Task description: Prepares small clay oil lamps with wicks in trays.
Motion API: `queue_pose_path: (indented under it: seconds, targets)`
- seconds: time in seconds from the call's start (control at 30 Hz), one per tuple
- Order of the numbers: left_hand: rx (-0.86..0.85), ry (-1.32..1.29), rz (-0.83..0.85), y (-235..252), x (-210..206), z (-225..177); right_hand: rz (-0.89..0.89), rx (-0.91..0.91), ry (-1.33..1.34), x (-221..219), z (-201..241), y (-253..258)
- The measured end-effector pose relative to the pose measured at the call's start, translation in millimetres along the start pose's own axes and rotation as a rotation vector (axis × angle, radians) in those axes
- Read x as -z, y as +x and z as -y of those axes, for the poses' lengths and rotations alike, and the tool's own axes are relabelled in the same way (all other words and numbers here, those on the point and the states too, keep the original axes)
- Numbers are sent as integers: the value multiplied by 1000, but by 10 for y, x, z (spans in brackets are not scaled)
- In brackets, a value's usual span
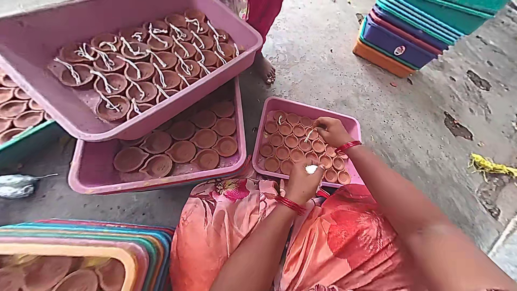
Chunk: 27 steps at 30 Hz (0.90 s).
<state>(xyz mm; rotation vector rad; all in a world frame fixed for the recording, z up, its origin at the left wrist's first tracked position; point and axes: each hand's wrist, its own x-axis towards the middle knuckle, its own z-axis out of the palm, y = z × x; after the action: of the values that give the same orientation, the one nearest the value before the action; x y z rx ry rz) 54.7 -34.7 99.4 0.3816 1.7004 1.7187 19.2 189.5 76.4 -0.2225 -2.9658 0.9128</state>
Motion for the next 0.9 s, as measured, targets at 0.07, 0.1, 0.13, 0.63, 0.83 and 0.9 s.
queue_pose_path:
  seconds: [0.07, 0.1, 0.13, 0.63, 0.83, 0.9]
  targets:
    - [8, -26, 44, 17, -4, 10, -3, -59, -90, -206, -148, 301]
    - [7, -46, 62, 30, -12, 27, -31, -93, -123, -289, -178, 433]
    - [12, -62, 83, 43, -22, 45, -73, -129, -154, -366, -195, 551]
    - [-19, -142, 180, 49, -119, 128, -226, 115, -446, -1094, -484, 616]
    - [-20, -152, 167, 43, -109, 135, -160, 124, -417, -1108, -496, 619]
    - [-22, -148, 151, 42, -112, 138, -138, 114, -397, -1107, -519, 607]
